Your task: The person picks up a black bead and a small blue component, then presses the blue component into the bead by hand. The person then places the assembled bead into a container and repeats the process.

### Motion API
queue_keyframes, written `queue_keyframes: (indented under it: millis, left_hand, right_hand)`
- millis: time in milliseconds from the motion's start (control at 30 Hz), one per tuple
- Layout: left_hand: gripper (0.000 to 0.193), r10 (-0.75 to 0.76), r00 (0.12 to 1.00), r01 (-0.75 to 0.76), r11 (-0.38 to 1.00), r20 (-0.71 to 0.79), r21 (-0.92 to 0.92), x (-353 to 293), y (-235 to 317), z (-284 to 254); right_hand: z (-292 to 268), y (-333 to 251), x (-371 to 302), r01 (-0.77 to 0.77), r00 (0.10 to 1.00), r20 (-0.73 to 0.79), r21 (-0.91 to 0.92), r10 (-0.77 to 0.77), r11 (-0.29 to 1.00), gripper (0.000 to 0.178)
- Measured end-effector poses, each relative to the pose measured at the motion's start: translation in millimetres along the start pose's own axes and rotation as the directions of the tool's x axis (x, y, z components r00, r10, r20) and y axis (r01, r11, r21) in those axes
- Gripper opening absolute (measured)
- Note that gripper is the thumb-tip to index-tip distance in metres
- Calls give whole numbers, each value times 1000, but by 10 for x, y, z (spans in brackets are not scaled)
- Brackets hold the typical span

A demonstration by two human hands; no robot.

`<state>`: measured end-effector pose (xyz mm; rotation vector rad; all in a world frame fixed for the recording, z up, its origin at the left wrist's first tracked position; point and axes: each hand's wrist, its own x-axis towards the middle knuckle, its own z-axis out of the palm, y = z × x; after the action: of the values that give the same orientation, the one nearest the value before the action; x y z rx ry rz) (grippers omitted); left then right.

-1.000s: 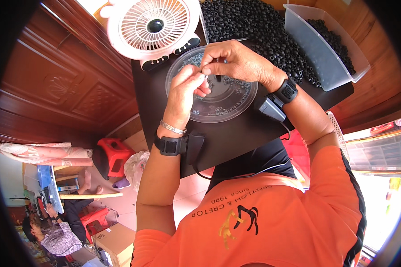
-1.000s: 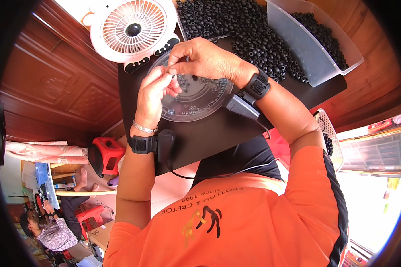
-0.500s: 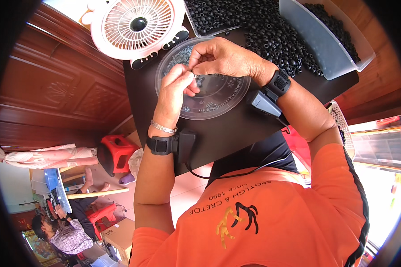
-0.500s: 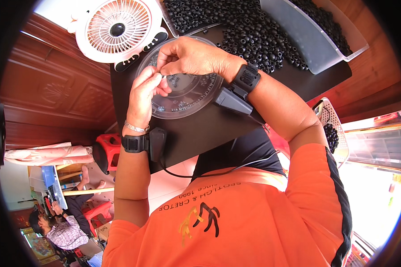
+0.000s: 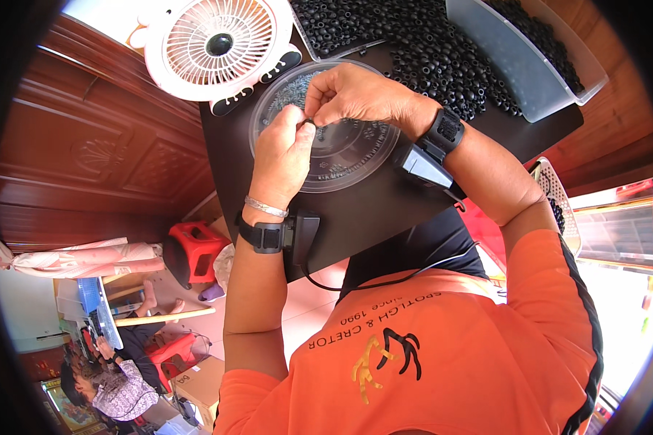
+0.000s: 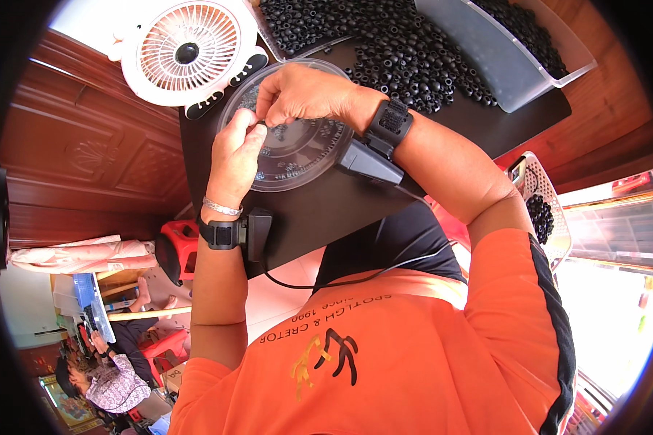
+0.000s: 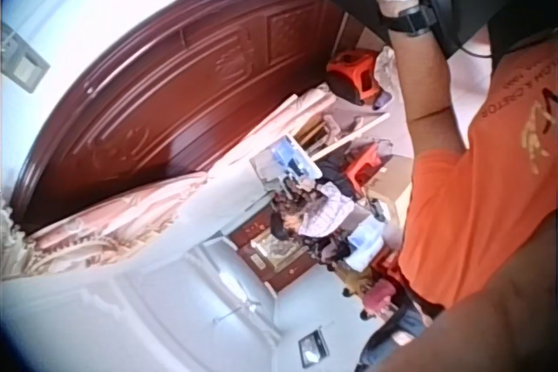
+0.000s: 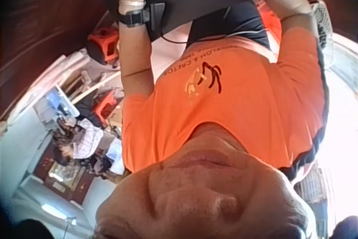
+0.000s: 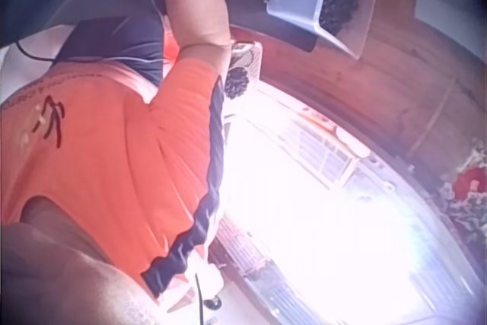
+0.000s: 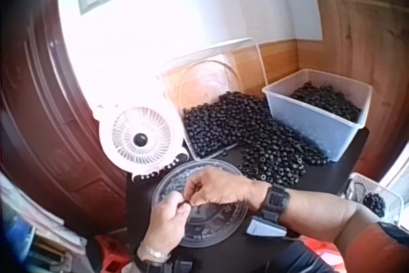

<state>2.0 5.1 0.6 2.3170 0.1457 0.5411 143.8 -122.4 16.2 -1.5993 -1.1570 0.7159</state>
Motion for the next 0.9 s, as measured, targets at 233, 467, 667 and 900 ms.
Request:
queue_keyframes:
  millis: [233, 467, 667, 900]
  left_hand:
    - [12, -19, 1000, 19, 999, 7, -50, -6, -19, -2]
    - [14, -144, 989, 144, 935, 24, -325, 48, -152, -78]
    - [16, -270, 956, 282, 717, 118, -638, 56, -201, -143]
    - [18, -285, 944, 300, 540, 165, -786, 40, -221, -188]
  right_hand:
    - [-8, -41, -14, -21, 1000, 5, 54, 21, 998, 14]
    - [-361, 28, 6, 62, 996, -75, 61, -58, 996, 18]
    - [-556, 170, 45, 48, 971, -197, -389, -134, 920, 19]
    - [-312, 254, 66, 76, 914, -243, -687, -326, 722, 17]
